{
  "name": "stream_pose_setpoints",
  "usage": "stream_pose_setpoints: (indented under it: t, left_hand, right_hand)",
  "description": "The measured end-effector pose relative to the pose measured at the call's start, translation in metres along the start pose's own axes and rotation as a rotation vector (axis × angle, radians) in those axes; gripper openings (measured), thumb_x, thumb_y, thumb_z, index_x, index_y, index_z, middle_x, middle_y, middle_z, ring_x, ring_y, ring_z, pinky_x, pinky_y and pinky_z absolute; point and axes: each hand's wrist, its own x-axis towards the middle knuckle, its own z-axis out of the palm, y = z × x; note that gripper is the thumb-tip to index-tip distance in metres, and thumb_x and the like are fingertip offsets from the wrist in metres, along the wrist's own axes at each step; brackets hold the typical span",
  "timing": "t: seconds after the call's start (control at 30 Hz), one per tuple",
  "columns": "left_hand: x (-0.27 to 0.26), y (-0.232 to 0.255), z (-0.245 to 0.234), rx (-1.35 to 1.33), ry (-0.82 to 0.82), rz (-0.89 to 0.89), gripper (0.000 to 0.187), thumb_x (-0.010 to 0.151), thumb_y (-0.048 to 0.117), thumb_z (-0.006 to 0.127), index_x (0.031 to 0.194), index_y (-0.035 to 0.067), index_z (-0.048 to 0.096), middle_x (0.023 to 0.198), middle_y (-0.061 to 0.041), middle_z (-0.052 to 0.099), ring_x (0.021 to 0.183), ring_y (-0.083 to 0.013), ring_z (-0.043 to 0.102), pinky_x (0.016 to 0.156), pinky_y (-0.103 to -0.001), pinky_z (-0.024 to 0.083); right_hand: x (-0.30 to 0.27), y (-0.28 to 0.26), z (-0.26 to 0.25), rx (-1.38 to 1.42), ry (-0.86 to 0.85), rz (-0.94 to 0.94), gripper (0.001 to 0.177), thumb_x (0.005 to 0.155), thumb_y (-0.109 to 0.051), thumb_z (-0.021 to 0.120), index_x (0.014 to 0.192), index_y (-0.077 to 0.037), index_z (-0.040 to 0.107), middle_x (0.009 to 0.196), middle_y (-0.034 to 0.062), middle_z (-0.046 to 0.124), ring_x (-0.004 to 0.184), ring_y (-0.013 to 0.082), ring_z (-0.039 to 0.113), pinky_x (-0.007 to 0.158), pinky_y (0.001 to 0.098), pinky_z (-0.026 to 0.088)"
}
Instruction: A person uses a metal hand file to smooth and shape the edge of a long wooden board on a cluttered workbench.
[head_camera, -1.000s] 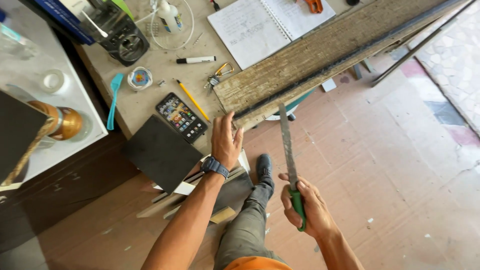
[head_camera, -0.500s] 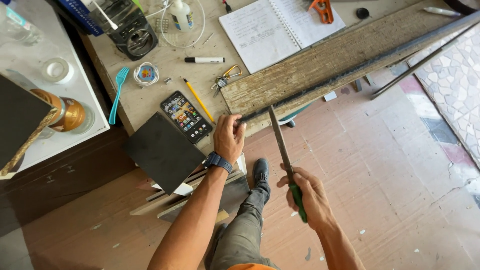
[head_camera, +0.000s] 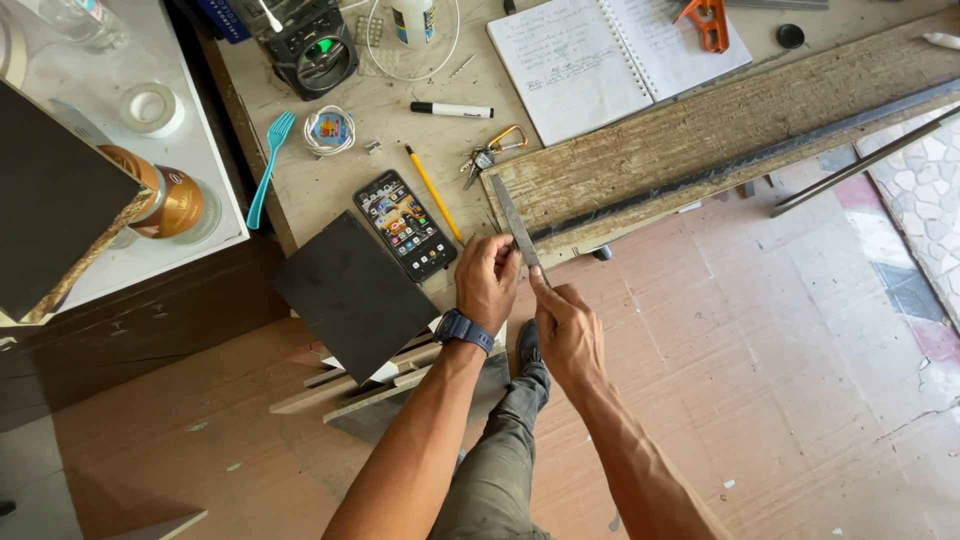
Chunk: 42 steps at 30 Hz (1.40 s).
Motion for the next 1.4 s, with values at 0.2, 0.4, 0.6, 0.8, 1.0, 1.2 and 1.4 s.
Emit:
stream_pose_setpoints:
  t: [0.2, 0.4, 0.6, 0.8, 1.0, 1.2, 1.4]
  left_hand:
    - [0.003, 0.007, -0.006, 0.015, -0.003, 0.001, 0.015, 0.091, 0.011, 0.073, 0.105, 0.008, 0.071, 0.083, -0.006, 0.062, 0.077, -0.0283, 0.068, 0.066, -0.036, 0.058]
    - [0.004, 0.007, -0.003, 0.027, 0.015, 0.033, 0.015, 0.092, 0.010, 0.071, 0.107, 0.009, 0.070, 0.084, -0.006, 0.061, 0.080, -0.0289, 0.068, 0.067, -0.036, 0.058]
    - [0.005, 0.019, -0.005, 0.082, 0.014, 0.056, 0.014, 0.096, 0.012, 0.065, 0.110, 0.009, 0.066, 0.085, -0.006, 0.056, 0.079, -0.0291, 0.065, 0.068, -0.037, 0.058]
    - [0.007, 0.024, -0.002, 0.114, 0.021, 0.083, 0.015, 0.100, 0.015, 0.060, 0.112, 0.009, 0.066, 0.086, -0.007, 0.056, 0.078, -0.0307, 0.064, 0.069, -0.038, 0.058]
    - [0.008, 0.026, -0.004, 0.151, -0.003, 0.052, 0.015, 0.098, 0.013, 0.060, 0.111, 0.008, 0.066, 0.084, -0.009, 0.055, 0.076, -0.0338, 0.064, 0.067, -0.041, 0.057]
    - [0.009, 0.026, 0.000, 0.185, -0.019, 0.053, 0.016, 0.099, 0.015, 0.060, 0.113, 0.009, 0.066, 0.086, -0.009, 0.056, 0.079, -0.0339, 0.065, 0.068, -0.039, 0.058]
    - [0.009, 0.028, -0.003, 0.172, -0.030, 0.063, 0.017, 0.097, 0.012, 0.061, 0.114, 0.008, 0.066, 0.085, -0.008, 0.055, 0.077, -0.0337, 0.064, 0.067, -0.041, 0.057]
  right_hand:
    - [0.004, -0.005, -0.004, -0.014, 0.003, -0.052, 0.043, 0.097, -0.020, 0.053, 0.138, -0.024, 0.066, 0.083, 0.0136, 0.066, 0.071, 0.0423, 0.067, 0.056, 0.0539, 0.051]
    - [0.040, -0.008, -0.017, 0.003, 0.055, -0.009, 0.036, 0.101, -0.016, 0.051, 0.129, -0.013, 0.073, 0.078, 0.0143, 0.063, 0.061, 0.0315, 0.065, 0.054, 0.0448, 0.050]
    - [0.007, 0.034, 0.011, -0.069, 0.058, -0.022, 0.037, 0.096, -0.024, 0.054, 0.127, -0.029, 0.075, 0.071, 0.0104, 0.060, 0.057, 0.0383, 0.064, 0.051, 0.0509, 0.050]
    - [0.056, 0.086, -0.007, -0.026, 0.192, -0.065, 0.026, 0.097, -0.015, 0.050, 0.087, -0.009, 0.074, 0.066, 0.0146, 0.057, 0.057, 0.0394, 0.060, 0.051, 0.0469, 0.047]
    - [0.072, 0.063, -0.039, -0.147, 0.213, 0.091, 0.031, 0.096, -0.027, 0.057, 0.073, -0.009, 0.068, 0.068, 0.0230, 0.060, 0.065, 0.0506, 0.061, 0.055, 0.0597, 0.043]
    - [0.030, 0.022, -0.022, -0.016, 0.057, 0.235, 0.031, 0.098, -0.024, 0.053, 0.112, -0.026, 0.081, 0.072, 0.0095, 0.066, 0.056, 0.0296, 0.063, 0.053, 0.0478, 0.049]
    - [0.072, 0.089, -0.008, -0.136, 0.217, 0.101, 0.030, 0.099, -0.025, 0.055, 0.123, -0.024, 0.074, 0.076, 0.0229, 0.063, 0.068, 0.0485, 0.064, 0.055, 0.0608, 0.047]
